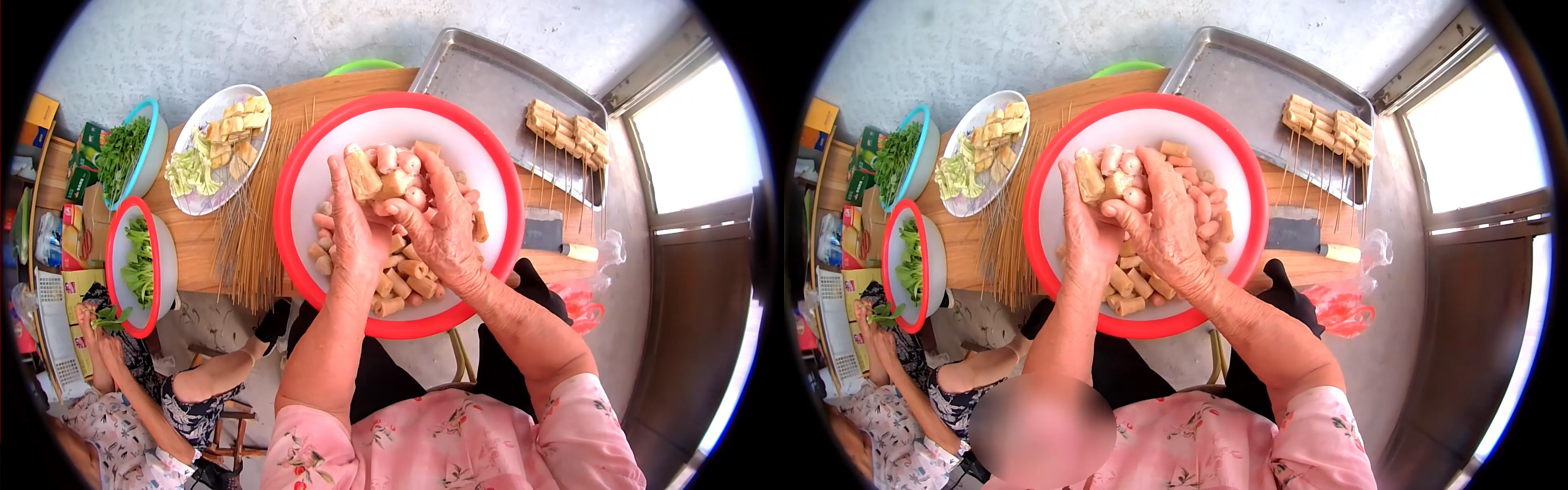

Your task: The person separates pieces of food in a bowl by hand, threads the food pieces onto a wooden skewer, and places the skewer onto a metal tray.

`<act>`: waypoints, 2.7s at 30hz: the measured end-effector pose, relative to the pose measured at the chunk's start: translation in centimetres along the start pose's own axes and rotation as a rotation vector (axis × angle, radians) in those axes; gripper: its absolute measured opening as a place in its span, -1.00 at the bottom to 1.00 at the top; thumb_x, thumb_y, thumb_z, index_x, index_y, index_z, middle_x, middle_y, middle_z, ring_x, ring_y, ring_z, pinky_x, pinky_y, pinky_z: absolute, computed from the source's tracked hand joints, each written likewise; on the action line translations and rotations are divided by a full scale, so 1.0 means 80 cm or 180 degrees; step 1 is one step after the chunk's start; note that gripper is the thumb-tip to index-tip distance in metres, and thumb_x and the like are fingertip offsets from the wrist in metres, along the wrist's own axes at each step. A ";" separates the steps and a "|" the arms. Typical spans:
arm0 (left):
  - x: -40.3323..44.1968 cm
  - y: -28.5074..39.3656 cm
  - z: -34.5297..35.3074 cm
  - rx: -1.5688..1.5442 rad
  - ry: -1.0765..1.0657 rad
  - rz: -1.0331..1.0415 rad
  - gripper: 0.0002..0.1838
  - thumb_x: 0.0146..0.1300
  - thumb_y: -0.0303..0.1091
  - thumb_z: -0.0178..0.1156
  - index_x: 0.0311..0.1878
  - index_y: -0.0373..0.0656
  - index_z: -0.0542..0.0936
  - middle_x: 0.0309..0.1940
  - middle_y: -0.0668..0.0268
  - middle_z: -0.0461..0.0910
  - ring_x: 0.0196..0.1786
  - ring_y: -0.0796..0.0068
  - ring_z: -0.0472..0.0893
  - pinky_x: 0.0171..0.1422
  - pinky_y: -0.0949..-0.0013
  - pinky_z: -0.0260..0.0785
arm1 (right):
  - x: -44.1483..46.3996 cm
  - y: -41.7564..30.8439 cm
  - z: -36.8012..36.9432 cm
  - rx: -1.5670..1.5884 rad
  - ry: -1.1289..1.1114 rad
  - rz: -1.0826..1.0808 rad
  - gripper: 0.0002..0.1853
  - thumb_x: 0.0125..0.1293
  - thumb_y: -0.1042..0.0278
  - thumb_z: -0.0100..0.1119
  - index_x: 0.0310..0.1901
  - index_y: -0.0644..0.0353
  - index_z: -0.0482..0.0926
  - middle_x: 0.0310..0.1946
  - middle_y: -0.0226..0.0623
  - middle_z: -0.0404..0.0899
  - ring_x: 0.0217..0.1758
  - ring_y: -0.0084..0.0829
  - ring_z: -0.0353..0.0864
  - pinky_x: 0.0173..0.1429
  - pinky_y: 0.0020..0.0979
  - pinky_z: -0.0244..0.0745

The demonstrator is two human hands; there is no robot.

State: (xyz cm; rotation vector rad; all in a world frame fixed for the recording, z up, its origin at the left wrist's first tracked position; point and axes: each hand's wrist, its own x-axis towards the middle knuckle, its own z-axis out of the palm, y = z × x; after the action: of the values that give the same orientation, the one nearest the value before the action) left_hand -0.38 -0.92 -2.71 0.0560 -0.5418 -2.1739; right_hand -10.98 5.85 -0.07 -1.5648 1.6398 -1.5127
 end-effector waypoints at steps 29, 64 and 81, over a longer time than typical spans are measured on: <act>-0.010 0.003 0.051 0.1775 0.1432 0.1112 -0.53 0.39 0.09 -0.07 -0.02 -0.18 0.38 -0.07 0.23 0.49 -0.03 0.43 0.53 0.01 0.32 0.50 | 0.025 0.004 -0.027 0.0925 -0.0537 0.0213 -0.57 0.38 0.07 0.07 0.03 0.33 0.51 -0.12 -0.20 0.52 0.00 -0.43 0.46 0.11 -0.42 0.36; -0.014 -0.002 0.065 0.2268 0.2099 0.0749 -0.56 0.36 0.03 0.02 -0.04 -0.21 0.43 -0.21 0.27 0.52 -0.20 0.53 0.56 -0.13 0.44 0.50 | 0.010 0.016 -0.004 0.1153 0.0314 0.0848 -0.70 0.49 0.36 -0.20 0.02 0.38 0.47 -0.09 -0.24 0.58 -0.18 -0.56 0.59 -0.13 -0.59 0.54; -0.013 0.020 0.017 0.0651 0.0902 -0.0194 -0.42 0.27 0.24 0.03 -0.02 -0.14 0.50 -0.32 0.38 0.51 -0.32 0.61 0.52 -0.23 0.45 0.49 | 0.027 0.001 -0.032 0.1649 -0.0695 0.0700 -0.49 0.25 0.30 0.27 0.19 0.28 0.39 -0.16 -0.25 0.51 -0.13 -0.50 0.53 0.00 -0.49 0.47</act>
State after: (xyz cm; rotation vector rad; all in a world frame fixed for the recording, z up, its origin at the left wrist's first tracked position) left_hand 1.13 -0.48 -1.03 0.4894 -0.6015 -2.1142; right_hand -13.82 4.95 1.47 -1.1757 1.1364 -1.4405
